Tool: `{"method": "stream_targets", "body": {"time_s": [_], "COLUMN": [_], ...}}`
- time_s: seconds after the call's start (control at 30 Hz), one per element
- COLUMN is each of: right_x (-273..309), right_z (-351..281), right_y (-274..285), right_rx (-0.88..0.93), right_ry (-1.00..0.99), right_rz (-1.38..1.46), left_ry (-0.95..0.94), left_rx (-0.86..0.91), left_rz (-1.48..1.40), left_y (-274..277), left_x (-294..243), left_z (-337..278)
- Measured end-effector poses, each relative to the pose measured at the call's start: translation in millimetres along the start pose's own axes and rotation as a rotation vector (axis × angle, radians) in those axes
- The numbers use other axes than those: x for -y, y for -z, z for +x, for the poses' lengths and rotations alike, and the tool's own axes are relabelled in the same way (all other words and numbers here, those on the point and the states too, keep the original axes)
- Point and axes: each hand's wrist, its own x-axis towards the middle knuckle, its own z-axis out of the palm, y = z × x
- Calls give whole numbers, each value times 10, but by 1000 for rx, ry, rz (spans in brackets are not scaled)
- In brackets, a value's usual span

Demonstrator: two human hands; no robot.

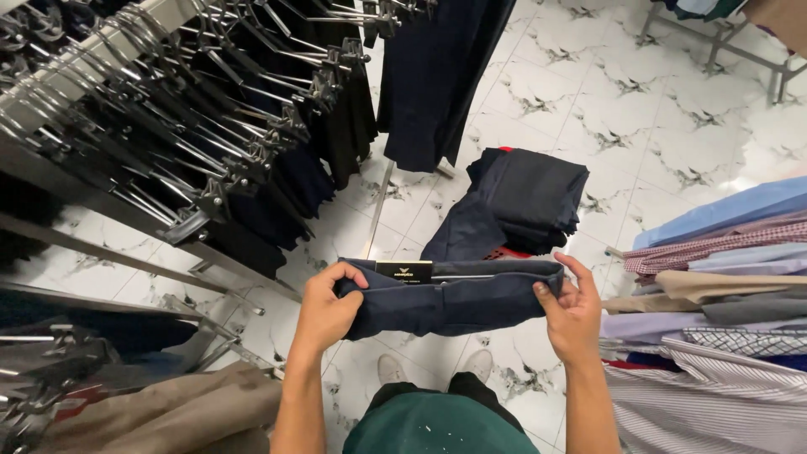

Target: Hanging folded pants onto hangers and placing them on a clothing rack.

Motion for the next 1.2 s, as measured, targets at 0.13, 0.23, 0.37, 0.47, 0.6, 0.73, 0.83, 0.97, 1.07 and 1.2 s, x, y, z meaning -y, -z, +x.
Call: {"method": "stream_targets", "body": {"time_s": [0.13, 0.23, 0.37, 0.47, 0.6, 0.73, 0.83, 0.97, 1.07, 1.2], "right_x": [-169, -166, -84, 58, 311, 182, 198, 184, 51, 46], "right_z": [72, 152, 250, 288, 227, 175, 93, 63, 90, 88], "right_y": [189, 206, 55, -121, -343, -319, -290, -182, 18, 221], "right_rx": [-22, -74, -73, -40, 42, 77, 101, 76, 42, -32], "right_ry": [75, 167, 244, 277, 293, 281, 275, 263, 267, 279], "right_rz": [-15, -15, -25, -40, -67, -75, -57, -17, 13, 126], "left_ry": [11, -12, -137, -151, 50, 101, 216, 450, 470, 294], "left_rx": [9, 9, -64, -135, -81, -135, -138, -85, -71, -19], "left_rz": [-56, -125, -89, -80, -416, -567, -771, -877, -856, -673], "left_y": [-72, -131, -228, -388, -714, -1073, -1406, -1669, -1641, -1666], "left_x": [50, 121, 291, 651, 957, 1291, 1591, 1687, 1498, 1746], "left_z": [46, 145, 267, 344, 244, 211, 249, 207, 200, 342]}}
